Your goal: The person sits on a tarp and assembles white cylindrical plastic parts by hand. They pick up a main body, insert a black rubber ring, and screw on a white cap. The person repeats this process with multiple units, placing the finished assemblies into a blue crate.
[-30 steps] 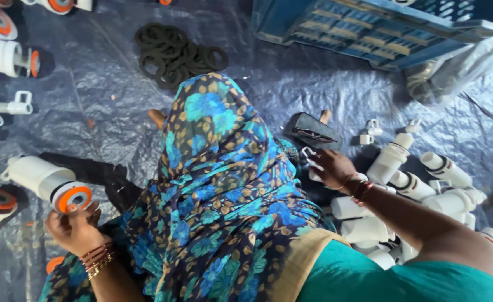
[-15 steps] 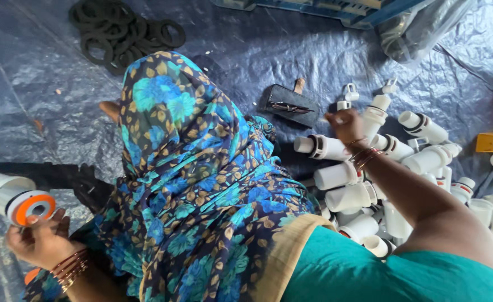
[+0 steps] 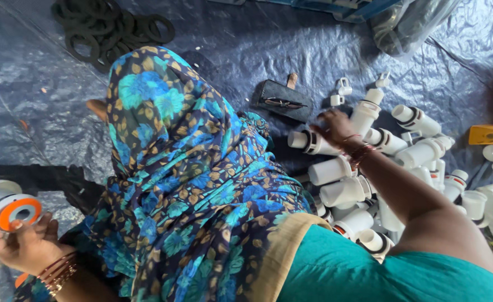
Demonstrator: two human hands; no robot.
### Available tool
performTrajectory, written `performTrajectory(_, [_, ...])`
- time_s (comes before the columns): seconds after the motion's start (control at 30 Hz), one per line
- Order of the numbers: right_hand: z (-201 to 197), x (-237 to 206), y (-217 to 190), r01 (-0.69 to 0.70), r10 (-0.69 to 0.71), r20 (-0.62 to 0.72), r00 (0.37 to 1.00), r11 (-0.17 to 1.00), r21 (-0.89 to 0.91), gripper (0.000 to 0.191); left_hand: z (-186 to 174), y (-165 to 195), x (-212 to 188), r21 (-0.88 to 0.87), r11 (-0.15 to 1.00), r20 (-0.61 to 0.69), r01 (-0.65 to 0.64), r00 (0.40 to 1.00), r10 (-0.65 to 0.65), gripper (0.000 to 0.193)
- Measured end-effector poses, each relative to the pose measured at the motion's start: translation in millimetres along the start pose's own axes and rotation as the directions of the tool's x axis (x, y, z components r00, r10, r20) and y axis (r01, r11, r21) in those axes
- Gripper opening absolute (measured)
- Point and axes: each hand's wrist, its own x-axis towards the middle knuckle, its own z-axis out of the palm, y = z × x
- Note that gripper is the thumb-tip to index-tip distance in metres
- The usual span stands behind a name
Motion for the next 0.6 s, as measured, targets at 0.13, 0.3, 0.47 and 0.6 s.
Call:
performTrajectory(0.13, [5, -15, -48, -0.078, 0.09, 0.319, 0.944, 0.996, -0.049, 0.068, 1, 1, 5, 0.001, 0.999, -0.017, 0.043, 0.999, -0.043, 0.028])
performTrajectory(0.3, [-2, -9, -49, -0.045, 0.092, 0.522, 0.848, 0.994, -0.104, 0.068, -10, -15, 15, -0.02, 0.999, 0.038, 0.025, 0.999, -0.024, 0.027])
performTrajectory(0.47, [-4, 35, -13, -0.351, 0.311, 0.399, 0.862, 0.936, 0.029, 0.057, -25, -35, 7, 0.002, 1.0, -0.008, 0.013, 1.0, -0.013, 0.026])
performTrajectory(0.6, [-12, 80, 18, -0.56, 0.589, -0.095, 0.803, 0.799, 0.218, 0.058, -26, -35, 10, -0.007, 1.0, 0.012, 0.014, 1.0, -0.014, 0.029])
